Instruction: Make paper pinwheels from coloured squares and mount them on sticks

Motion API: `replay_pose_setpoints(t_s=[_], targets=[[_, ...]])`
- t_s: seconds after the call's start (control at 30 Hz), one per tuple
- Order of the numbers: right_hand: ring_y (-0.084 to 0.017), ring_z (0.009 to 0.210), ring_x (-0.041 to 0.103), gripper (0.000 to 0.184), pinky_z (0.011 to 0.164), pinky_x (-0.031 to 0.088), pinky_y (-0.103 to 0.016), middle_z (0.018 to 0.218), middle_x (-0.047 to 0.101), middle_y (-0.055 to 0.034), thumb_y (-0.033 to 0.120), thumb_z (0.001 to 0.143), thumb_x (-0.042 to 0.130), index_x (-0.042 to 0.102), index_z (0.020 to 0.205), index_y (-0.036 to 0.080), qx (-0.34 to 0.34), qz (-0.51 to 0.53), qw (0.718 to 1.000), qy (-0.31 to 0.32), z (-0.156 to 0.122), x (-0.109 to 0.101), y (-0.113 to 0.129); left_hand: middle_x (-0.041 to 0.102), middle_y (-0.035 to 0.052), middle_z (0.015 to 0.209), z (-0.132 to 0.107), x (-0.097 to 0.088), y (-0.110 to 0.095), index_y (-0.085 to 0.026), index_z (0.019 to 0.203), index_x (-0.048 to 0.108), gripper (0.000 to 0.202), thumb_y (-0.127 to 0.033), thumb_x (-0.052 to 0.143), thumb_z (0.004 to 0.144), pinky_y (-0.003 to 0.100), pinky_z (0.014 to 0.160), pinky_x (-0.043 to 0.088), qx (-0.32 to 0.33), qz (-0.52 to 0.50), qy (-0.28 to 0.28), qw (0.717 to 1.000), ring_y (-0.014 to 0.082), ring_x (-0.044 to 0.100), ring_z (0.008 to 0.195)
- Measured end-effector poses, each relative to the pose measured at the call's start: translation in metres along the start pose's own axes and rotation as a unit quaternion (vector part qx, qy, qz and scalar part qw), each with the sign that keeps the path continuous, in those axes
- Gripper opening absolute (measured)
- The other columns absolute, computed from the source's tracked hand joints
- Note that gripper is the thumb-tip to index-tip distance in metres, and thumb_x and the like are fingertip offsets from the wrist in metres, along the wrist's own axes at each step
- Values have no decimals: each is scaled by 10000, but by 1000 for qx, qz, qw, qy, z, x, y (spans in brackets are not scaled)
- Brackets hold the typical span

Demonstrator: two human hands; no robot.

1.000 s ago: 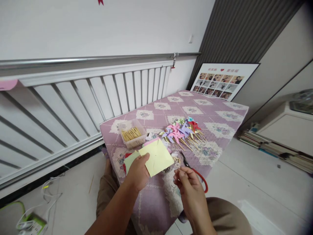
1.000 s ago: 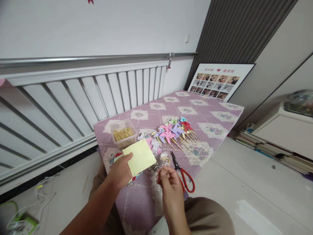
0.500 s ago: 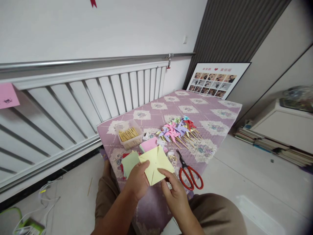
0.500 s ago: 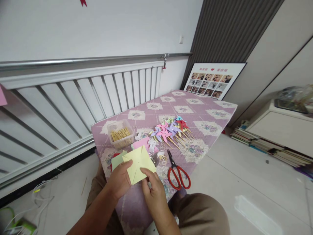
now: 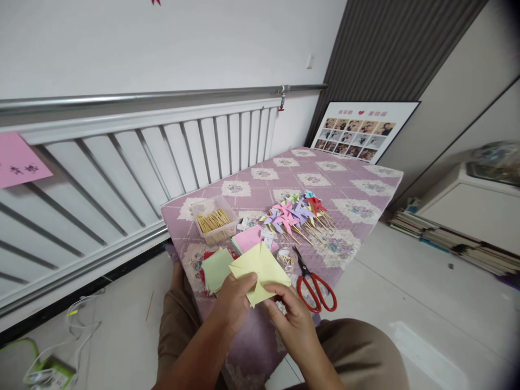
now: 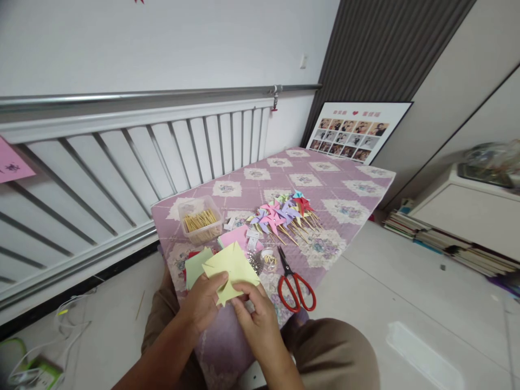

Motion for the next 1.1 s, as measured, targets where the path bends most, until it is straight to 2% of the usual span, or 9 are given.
replay_pose_setpoints(t_s=[0.1,0.13,0.33,0.57,0.73,0.93,1.1], targets=[[-176,777,620,71,714,483,-264,832,663,-24,227,874,568,639,876,233,24,27,999,16,3,3,0,664,33,694,-1,3,-6,-124,780,677,160,-264,690,702,237,532,399,33,18,-1,999,124,541,573],[-178,779,616,99,719,474,-269,807,660,-22,241,891,550,632,836,230,34,39,998,19,3,4,0,635,20,648,-1,4,-7,-125,736,664,141,-261,681,705,233,510,379,42,25,-2,999,114,509,547],[-188,736,607,208,690,462,-283,738,650,-28,340,905,535,588,745,219,111,102,989,1,4,7,-10,531,-11,538,-1,-2,-2,-140,583,602,224,-308,674,713,241,521,362,46,90,-31,994,104,449,516],[-191,688,599,238,660,451,-289,673,637,-17,350,880,568,557,679,223,146,105,983,-26,6,7,-16,593,10,604,-4,-7,-1,-137,683,653,217,-348,675,726,248,562,390,53,133,-44,989,129,497,572],[-187,662,590,245,631,439,-282,661,639,-13,346,878,565,555,666,225,143,85,986,-24,5,6,-13,663,50,736,-5,-8,-5,-127,779,681,185,-301,678,715,272,674,456,71,149,-61,984,159,559,674],[-190,659,591,245,634,444,-287,656,634,-14,340,870,565,552,656,224,139,79,987,-30,5,4,-13,622,13,643,-5,-12,-6,-127,749,677,121,-226,623,709,233,538,417,69,216,-89,970,111,478,535],[-185,646,585,246,624,451,-284,651,618,-11,349,862,572,554,651,223,139,86,986,-38,7,5,-14,628,15,642,-5,-12,-5,-115,787,683,157,-229,610,705,219,485,392,63,230,-90,967,105,473,509]])
Point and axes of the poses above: each hand's wrist, its own z-axis towards the middle knuckle, its own x-axis out of the palm, y = z × x, the point moved 8 cm from there along z, towards the middle knuckle
